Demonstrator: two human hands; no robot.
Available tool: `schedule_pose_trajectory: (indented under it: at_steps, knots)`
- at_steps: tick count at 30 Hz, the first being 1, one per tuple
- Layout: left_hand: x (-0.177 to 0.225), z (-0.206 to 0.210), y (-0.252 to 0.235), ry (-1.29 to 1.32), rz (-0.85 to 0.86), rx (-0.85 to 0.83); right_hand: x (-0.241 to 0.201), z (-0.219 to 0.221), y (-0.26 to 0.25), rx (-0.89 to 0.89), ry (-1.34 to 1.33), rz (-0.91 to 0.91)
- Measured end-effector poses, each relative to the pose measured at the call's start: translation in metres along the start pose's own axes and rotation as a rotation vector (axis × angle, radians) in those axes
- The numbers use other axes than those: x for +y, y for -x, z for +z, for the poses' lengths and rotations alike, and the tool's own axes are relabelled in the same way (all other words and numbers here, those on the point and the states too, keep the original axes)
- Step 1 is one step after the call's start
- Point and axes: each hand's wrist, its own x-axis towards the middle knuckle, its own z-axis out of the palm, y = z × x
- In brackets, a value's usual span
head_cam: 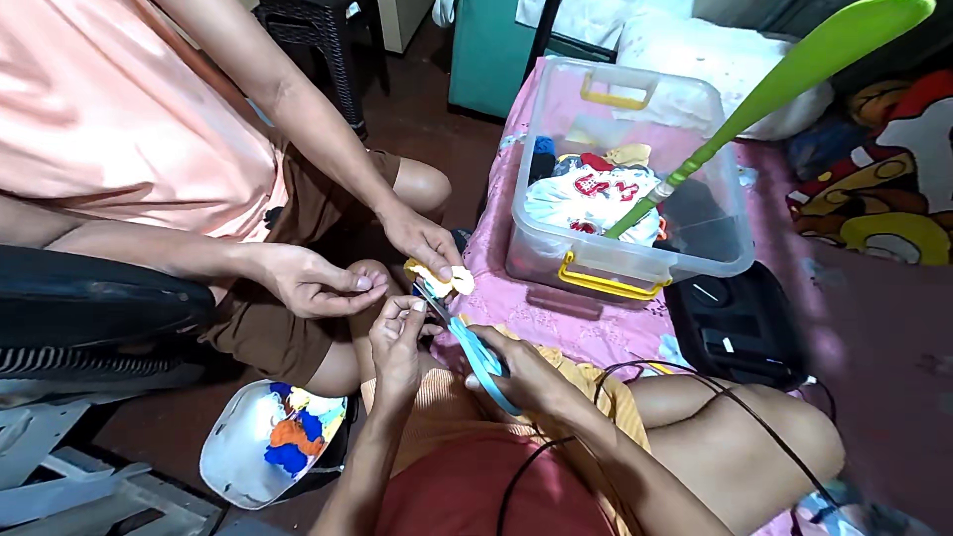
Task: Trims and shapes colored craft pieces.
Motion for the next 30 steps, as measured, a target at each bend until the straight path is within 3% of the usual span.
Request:
schedule_pose_trajectory:
  at_steps: [24, 27, 30]
  knots:
    - [-0.009, -0.012, 0.0, -0.04, -0.017, 0.028, 0.0, 0.01, 0.009, 0.033, -0.079, -0.021]
    - [0.0, -0.017, 0.002, -0.19, -0.056, -0.065, 0.016, 0.011, 0.025, 0.107, -0.21, -0.08]
    - [0.004, -0.017, 0.006, -0.337, -0.168, -0.319, 0.036, 0.018, 0.039, 0.266, -0.407, -0.195]
